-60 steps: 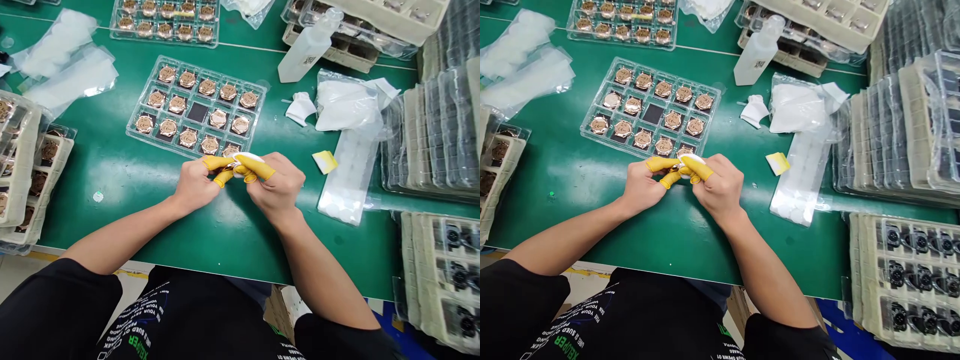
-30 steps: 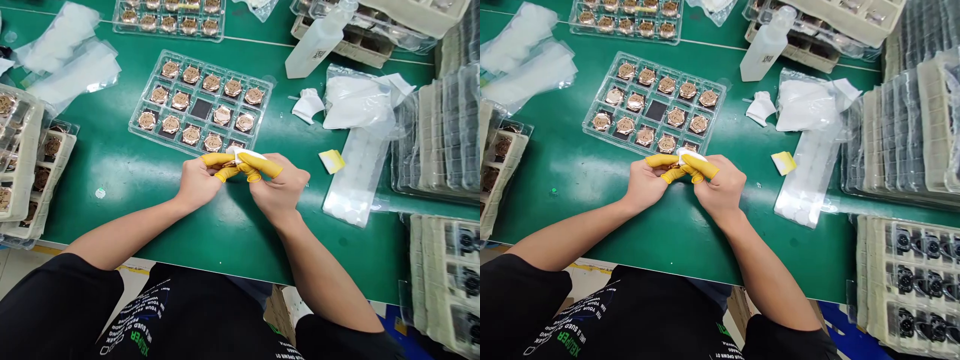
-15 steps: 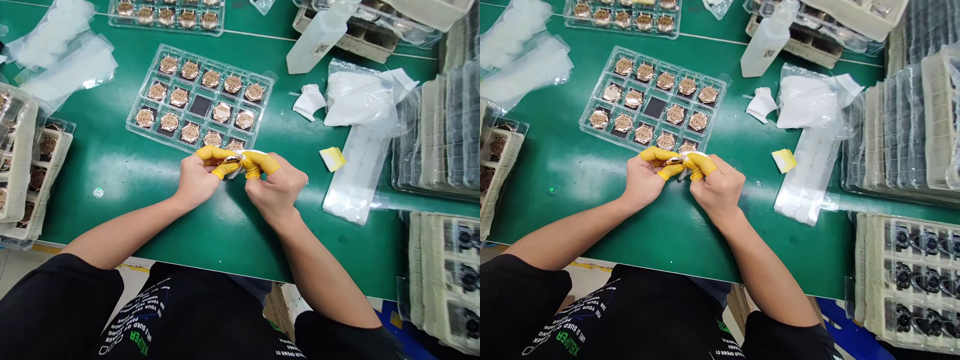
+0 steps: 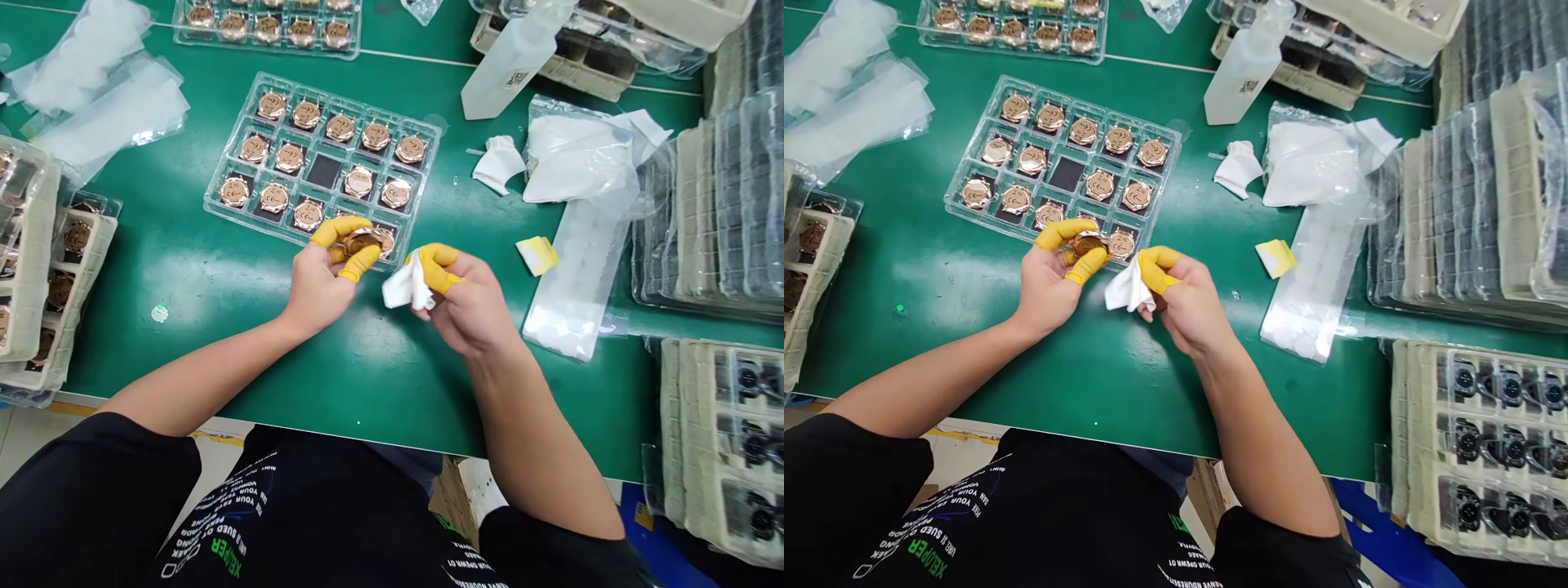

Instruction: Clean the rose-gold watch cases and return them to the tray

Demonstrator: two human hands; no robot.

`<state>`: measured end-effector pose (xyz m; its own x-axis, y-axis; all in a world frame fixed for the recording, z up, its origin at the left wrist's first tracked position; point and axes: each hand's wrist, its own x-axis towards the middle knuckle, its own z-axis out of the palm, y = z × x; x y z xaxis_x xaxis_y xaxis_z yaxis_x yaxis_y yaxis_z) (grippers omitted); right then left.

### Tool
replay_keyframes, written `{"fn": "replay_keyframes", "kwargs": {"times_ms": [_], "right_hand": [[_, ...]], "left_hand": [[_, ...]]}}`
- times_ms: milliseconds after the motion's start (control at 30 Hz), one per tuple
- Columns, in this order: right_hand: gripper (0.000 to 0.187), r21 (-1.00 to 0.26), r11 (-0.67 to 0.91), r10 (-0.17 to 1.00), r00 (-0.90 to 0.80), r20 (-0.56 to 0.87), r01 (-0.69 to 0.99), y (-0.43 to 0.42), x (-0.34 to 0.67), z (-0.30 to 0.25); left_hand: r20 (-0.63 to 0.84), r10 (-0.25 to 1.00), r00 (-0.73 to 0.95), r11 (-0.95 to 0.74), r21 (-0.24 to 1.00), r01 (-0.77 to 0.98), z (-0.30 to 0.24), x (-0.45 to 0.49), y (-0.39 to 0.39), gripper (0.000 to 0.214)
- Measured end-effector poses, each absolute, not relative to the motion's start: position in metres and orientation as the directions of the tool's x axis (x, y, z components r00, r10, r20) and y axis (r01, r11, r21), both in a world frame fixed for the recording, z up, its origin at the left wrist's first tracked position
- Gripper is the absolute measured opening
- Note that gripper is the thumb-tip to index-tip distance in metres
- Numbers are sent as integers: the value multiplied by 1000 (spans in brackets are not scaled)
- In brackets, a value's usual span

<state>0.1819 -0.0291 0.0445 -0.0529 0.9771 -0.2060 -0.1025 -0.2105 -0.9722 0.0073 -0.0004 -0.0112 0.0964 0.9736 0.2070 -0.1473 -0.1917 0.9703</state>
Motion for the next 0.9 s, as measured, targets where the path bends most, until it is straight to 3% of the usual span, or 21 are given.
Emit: {"fn": "replay_keyframes", "kwargs": {"times_ms": [67, 167, 300, 433, 633, 733, 833, 900], "right_hand": [[30, -994, 57, 991, 115, 67, 88, -30, 186, 43], [13, -824, 347, 891, 118, 439, 447, -33, 191, 39], [19, -574, 501, 754, -1, 657, 648, -37, 195, 32], [20, -455, 479, 750, -81, 656, 751, -36, 192, 21], [23, -363, 480, 716, -118, 688, 798, -26, 189, 9], [32, -463, 416, 757, -15, 653, 783, -25, 182, 7], [35, -701, 324, 838, 151, 524, 635, -26, 174, 7], [32, -793, 272, 882, 189, 432, 544, -26, 173, 8]], "left_hand": [[147, 979, 138, -113, 967, -230, -13, 7, 6, 38], [68, 977, 200, -7, 955, -295, -9, 7, 7, 39], [-3, 979, 205, 67, 949, -309, 1, 9, 1, 44], [-81, 958, 275, 169, 935, -313, 5, 9, -4, 49], [-54, 943, 328, 157, 943, -294, 0, 7, -7, 49], [-43, 944, 327, 139, 951, -276, -1, 7, -9, 44], [-42, 949, 312, 117, 967, -228, -3, 8, -9, 43], [-60, 953, 298, 129, 968, -217, -4, 10, -7, 42]]}}
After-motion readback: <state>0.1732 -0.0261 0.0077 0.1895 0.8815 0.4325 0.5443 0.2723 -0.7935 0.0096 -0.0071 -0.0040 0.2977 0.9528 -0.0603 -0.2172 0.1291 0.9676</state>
